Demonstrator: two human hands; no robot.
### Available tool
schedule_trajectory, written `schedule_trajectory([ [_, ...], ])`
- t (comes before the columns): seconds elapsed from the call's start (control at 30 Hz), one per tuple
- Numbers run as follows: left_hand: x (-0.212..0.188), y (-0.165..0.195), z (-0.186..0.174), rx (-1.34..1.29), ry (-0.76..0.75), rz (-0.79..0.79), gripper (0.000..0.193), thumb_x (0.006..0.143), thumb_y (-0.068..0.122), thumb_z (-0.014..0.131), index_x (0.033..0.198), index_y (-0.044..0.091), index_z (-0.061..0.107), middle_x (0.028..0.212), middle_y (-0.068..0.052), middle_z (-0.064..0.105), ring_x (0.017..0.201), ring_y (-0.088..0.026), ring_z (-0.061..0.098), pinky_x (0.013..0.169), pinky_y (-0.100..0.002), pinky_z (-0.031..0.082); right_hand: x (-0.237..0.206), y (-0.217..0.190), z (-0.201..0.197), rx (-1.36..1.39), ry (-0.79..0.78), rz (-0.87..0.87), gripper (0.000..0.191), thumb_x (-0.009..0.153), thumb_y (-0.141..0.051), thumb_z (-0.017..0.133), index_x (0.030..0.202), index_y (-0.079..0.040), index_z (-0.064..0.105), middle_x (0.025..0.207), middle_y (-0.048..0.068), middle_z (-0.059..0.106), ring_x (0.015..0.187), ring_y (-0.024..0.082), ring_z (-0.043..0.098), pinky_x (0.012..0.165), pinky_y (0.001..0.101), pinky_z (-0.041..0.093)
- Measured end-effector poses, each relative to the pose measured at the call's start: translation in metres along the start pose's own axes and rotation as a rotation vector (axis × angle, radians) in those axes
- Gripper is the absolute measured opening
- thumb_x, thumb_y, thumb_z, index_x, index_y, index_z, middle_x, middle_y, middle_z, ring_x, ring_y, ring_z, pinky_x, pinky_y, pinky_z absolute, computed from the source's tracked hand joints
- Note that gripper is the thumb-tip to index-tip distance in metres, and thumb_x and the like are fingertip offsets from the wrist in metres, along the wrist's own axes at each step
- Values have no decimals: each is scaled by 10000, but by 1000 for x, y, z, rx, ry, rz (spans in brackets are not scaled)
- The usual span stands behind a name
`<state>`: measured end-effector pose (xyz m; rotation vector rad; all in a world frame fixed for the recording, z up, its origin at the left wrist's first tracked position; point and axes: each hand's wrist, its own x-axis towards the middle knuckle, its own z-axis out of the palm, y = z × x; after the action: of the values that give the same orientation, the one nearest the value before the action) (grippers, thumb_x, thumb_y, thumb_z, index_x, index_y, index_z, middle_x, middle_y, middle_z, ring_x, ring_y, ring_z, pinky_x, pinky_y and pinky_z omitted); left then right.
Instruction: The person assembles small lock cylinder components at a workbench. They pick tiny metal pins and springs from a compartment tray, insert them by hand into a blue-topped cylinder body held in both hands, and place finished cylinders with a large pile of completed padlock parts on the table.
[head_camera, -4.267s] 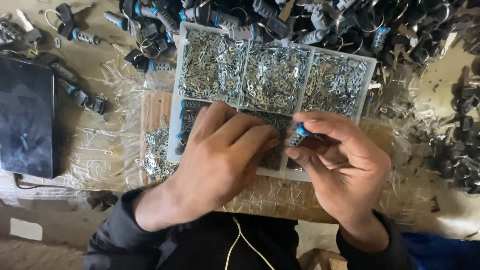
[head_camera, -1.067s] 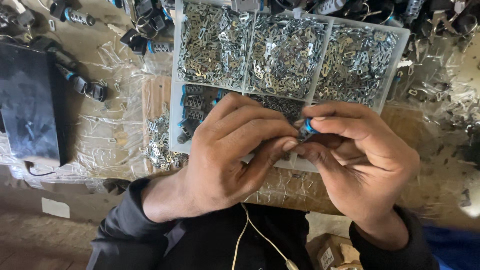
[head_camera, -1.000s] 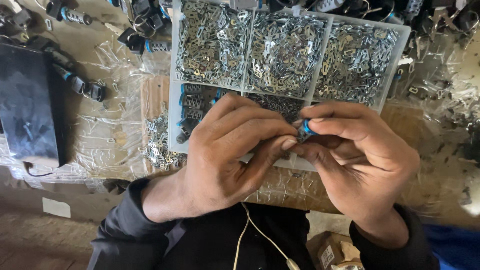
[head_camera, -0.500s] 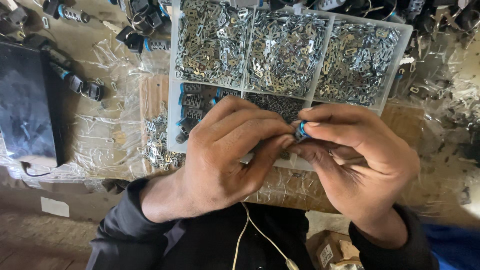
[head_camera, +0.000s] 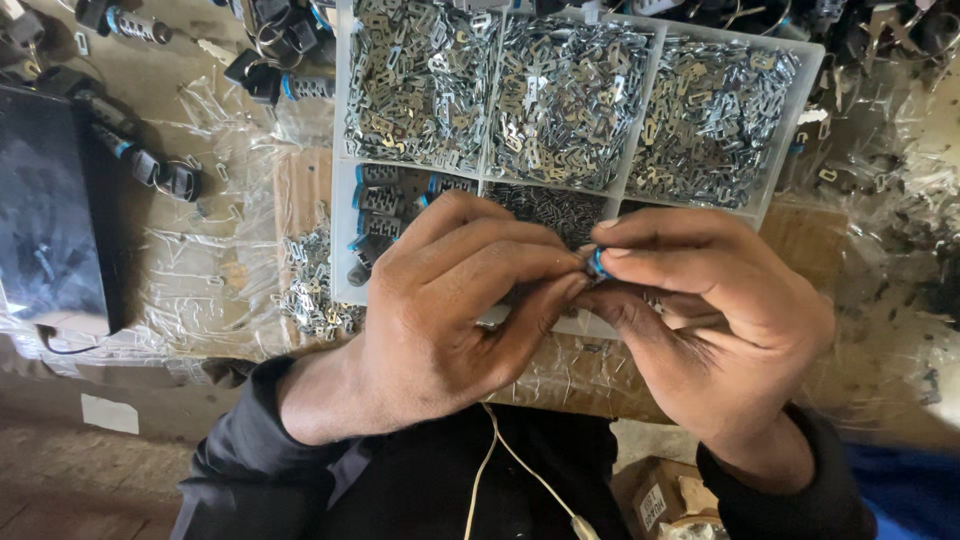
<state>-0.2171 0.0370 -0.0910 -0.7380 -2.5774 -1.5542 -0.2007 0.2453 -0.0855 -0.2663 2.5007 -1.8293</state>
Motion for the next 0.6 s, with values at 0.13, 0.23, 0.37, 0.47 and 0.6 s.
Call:
schedule_trajectory([
  [0.13, 2, 0, -1, -26, 1, 36, 205, 872, 55, 854, 1007, 20, 703, 982, -89, 744, 896, -223, 713, 763, -339, 570, 0, 2, 0, 42, 11, 17, 193, 885, 91, 753, 1063, 61, 686, 1188, 208, 688, 1010, 201, 756, 817, 256, 678],
  [0.23, 1, 1, -2, -163, 30, -96, 248, 969, 1, 813, 1179, 0, 682, 1120, -113, 712, 958, -159, 753, 802, -241, 660, 0, 3, -1, 70, 23, 43, 206, 879, 81, 757, 1062, 61, 666, 1197, 207, 680, 1012, 193, 755, 816, 248, 689],
  [0.37, -3, 1, -2, -280, 46, -115, 219, 945, -56, 794, 1110, -29, 653, 1089, -133, 707, 976, -189, 781, 822, -275, 639, 0, 5, -1, 88, 7, 17, 214, 923, 85, 769, 1101, 58, 653, 1210, 196, 674, 1008, 180, 762, 810, 224, 698],
  [0.47, -7, 1, -1, -253, 52, -123, 207, 935, -38, 815, 1068, -7, 660, 1049, -117, 720, 937, -167, 775, 771, -247, 637, -1, 4, 0, 126, 18, 54, 199, 877, 96, 736, 1040, 59, 629, 1183, 194, 653, 1022, 204, 765, 834, 257, 697],
  [0.6, -7, 1, 1, -194, 71, -66, 222, 948, -6, 856, 1052, 37, 665, 1017, -76, 726, 900, -128, 747, 724, -216, 629, -3, 2, 2, 96, 21, 82, 200, 883, 105, 747, 1030, 46, 626, 1184, 185, 664, 1015, 200, 767, 813, 240, 681],
])
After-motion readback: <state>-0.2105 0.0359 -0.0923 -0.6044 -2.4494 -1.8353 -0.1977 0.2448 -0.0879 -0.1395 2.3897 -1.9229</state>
